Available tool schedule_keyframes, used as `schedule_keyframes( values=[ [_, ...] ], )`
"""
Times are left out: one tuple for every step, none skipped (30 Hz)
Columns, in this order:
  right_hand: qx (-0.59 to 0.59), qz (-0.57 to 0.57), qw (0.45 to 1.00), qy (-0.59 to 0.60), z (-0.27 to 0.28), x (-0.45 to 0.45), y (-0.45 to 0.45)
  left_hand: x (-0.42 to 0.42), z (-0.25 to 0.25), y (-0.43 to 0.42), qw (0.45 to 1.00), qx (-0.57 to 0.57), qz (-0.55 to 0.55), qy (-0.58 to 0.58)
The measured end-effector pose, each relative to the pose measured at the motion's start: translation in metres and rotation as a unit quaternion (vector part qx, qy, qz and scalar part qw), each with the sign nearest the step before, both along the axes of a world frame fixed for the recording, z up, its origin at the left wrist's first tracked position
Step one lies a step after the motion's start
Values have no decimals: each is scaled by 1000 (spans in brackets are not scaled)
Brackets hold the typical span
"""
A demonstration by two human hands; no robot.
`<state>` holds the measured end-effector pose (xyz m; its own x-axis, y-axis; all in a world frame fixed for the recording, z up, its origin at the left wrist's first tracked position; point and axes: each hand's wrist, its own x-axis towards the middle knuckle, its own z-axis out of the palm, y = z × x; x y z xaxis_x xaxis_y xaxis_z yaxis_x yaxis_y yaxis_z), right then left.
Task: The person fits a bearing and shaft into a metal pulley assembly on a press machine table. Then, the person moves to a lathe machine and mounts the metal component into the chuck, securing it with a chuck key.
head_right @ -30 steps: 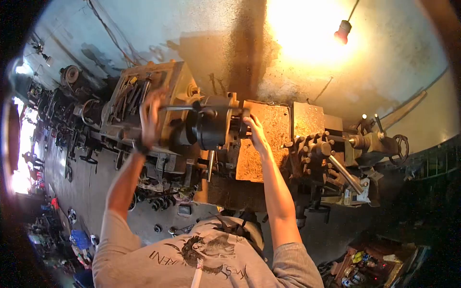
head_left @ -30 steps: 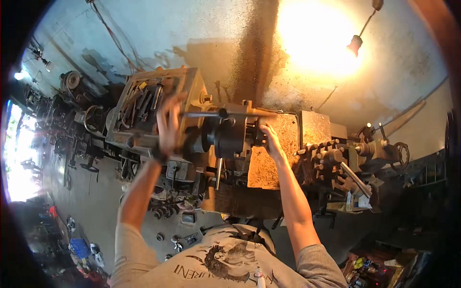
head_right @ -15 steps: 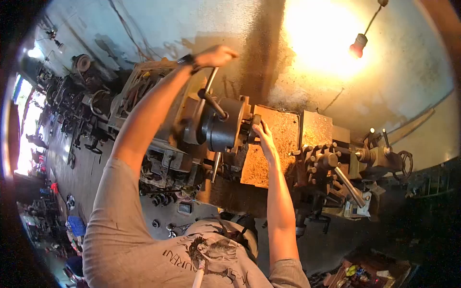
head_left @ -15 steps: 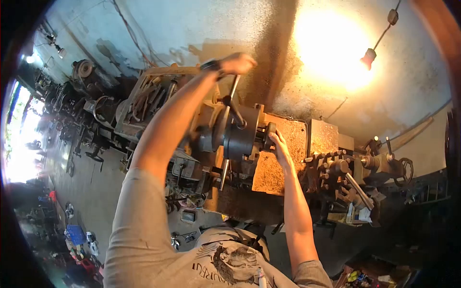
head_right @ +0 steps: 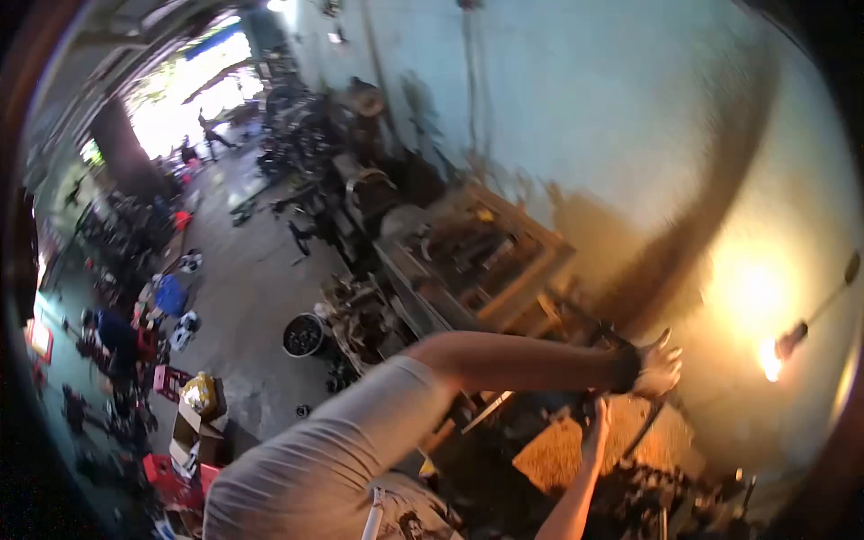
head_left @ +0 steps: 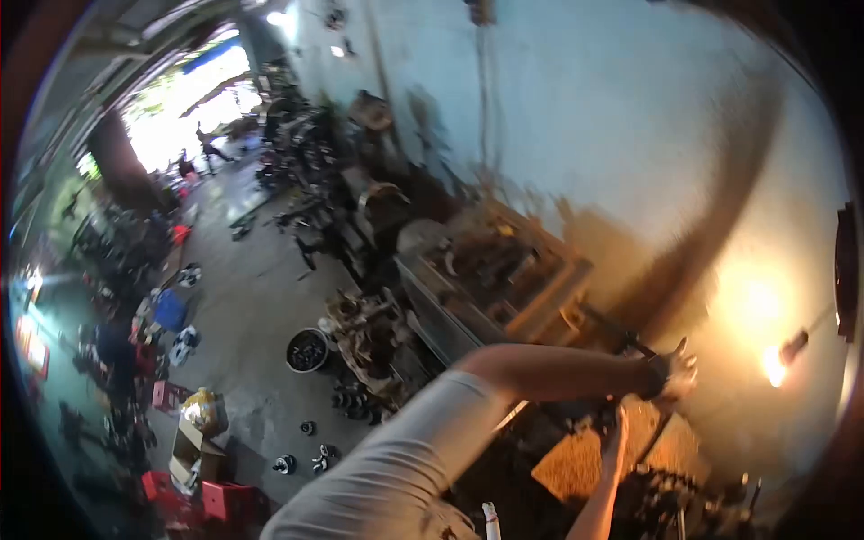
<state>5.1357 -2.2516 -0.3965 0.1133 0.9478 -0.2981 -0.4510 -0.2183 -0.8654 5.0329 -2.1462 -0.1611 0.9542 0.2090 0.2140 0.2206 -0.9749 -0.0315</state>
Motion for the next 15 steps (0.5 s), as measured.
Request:
schedule_keyframes(
  values=[
    [-5,-7,1000,-17,4,-5,0,2,5,36,996,-76,36,15],
    [-3,-64,997,-40,18,-19,0,-9,10,70,985,-156,72,14],
    [2,-54,998,-30,33,-27,-3,-30,10,103,968,-227,107,-4],
    [3,-48,999,-21,39,-28,-7,-63,6,127,946,-291,139,-39],
    [0,-46,999,-15,35,-25,-6,-101,4,139,918,-346,170,-88],
    [-2,-46,999,-10,26,-20,-4,-139,-6,138,886,-386,202,-160],
    [-4,-45,999,-5,19,-17,-1,-172,-15,120,856,-390,228,-252],
    [5,-50,999,-11,12,-17,3,-196,-24,86,828,-358,250,-352],
    [11,-57,998,-16,4,-15,4,-202,-40,47,802,-215,183,-527],
    [13,-65,998,-24,-1,-12,1,-219,-12,-23,799,-252,246,-486],
    [25,-48,998,-24,8,-17,-1,-218,-21,-58,847,-199,205,-449],
    [26,1,999,29,19,-16,-4,-209,-29,-80,887,-150,157,-407],
    [14,9,1000,19,17,-12,-4,-194,-23,-90,933,-85,94,-336],
    [-1,9,1000,7,1,-5,-3,-175,-16,-98,963,-20,20,-267],
    [32,17,999,30,-28,0,-2,-154,-9,-103,976,47,-61,-202]
  ],
)
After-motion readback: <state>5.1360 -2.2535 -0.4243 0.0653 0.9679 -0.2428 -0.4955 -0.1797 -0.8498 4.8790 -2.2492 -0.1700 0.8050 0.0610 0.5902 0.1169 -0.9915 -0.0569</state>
